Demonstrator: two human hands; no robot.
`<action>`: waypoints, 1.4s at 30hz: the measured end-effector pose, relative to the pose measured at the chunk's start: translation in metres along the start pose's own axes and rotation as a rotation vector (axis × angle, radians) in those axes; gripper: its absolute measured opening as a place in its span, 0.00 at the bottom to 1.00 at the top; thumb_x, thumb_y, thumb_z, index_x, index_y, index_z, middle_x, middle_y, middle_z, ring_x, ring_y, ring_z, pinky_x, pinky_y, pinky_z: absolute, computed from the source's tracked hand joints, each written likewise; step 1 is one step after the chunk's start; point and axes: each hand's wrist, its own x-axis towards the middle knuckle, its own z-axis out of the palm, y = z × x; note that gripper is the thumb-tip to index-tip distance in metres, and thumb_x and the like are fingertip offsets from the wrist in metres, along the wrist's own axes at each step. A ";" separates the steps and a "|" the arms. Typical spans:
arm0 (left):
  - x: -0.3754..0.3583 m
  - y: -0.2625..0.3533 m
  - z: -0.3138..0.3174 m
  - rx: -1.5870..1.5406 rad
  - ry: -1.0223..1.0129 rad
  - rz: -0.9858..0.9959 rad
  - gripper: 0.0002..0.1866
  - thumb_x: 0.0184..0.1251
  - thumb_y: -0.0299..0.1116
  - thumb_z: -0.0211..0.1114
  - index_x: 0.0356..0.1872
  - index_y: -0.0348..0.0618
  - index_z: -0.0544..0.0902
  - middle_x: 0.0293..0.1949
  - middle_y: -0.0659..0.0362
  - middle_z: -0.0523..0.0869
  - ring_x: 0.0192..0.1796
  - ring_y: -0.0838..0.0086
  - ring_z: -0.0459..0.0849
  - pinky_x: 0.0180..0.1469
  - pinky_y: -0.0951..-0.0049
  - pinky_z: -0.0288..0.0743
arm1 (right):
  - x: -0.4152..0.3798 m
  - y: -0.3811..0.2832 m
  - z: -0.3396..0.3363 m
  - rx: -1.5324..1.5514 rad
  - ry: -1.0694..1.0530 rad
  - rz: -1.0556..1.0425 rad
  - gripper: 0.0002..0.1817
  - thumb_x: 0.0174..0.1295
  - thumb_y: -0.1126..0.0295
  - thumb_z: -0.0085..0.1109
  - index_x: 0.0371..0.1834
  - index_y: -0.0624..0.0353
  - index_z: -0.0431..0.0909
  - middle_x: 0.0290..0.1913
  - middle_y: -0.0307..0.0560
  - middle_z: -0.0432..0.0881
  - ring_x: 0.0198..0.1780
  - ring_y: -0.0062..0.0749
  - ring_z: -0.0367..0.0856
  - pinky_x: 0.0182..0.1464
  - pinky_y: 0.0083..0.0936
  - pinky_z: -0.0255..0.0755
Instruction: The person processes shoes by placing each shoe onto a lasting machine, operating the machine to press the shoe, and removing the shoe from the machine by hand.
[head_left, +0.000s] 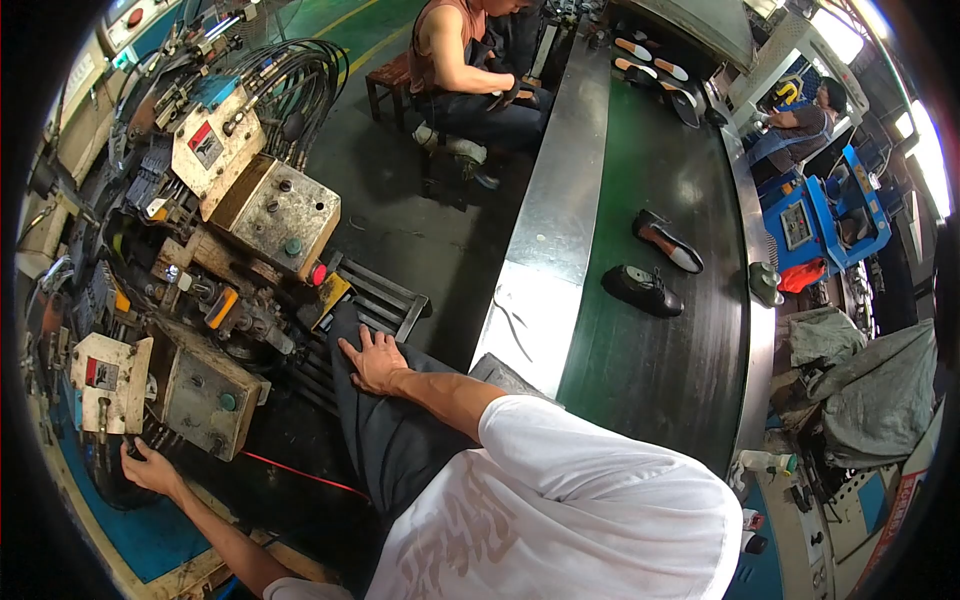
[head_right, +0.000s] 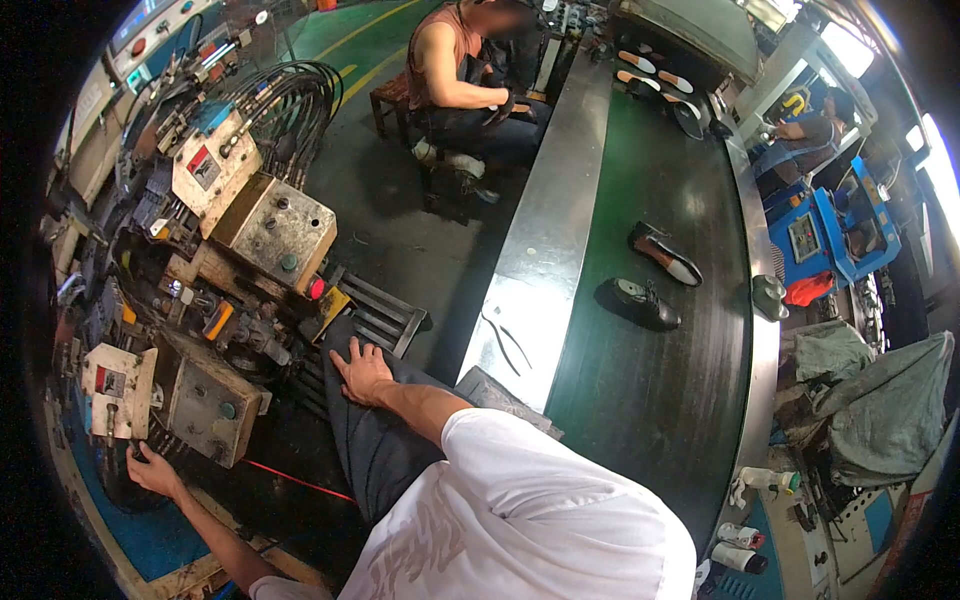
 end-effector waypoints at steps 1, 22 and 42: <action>0.000 0.000 0.000 0.000 0.000 0.001 0.26 0.82 0.51 0.70 0.68 0.44 0.84 0.65 0.44 0.85 0.70 0.45 0.80 0.68 0.45 0.75 | 0.000 0.000 0.001 -0.003 0.006 0.000 0.49 0.70 0.48 0.71 0.92 0.39 0.57 0.85 0.72 0.58 0.75 0.68 0.71 0.74 0.57 0.68; 0.004 -0.007 0.001 0.019 -0.021 0.004 0.26 0.82 0.54 0.69 0.70 0.49 0.84 0.67 0.47 0.84 0.68 0.47 0.84 0.65 0.47 0.79 | -0.002 0.001 -0.001 -0.001 0.012 -0.013 0.48 0.72 0.48 0.69 0.92 0.40 0.58 0.85 0.73 0.59 0.75 0.69 0.71 0.73 0.56 0.69; 0.001 0.008 -0.007 -0.025 -0.011 -0.042 0.25 0.80 0.49 0.72 0.66 0.44 0.86 0.65 0.45 0.85 0.68 0.45 0.82 0.67 0.46 0.77 | 0.001 0.002 0.003 0.002 0.035 -0.026 0.48 0.70 0.48 0.70 0.92 0.40 0.59 0.84 0.74 0.60 0.74 0.71 0.71 0.74 0.58 0.68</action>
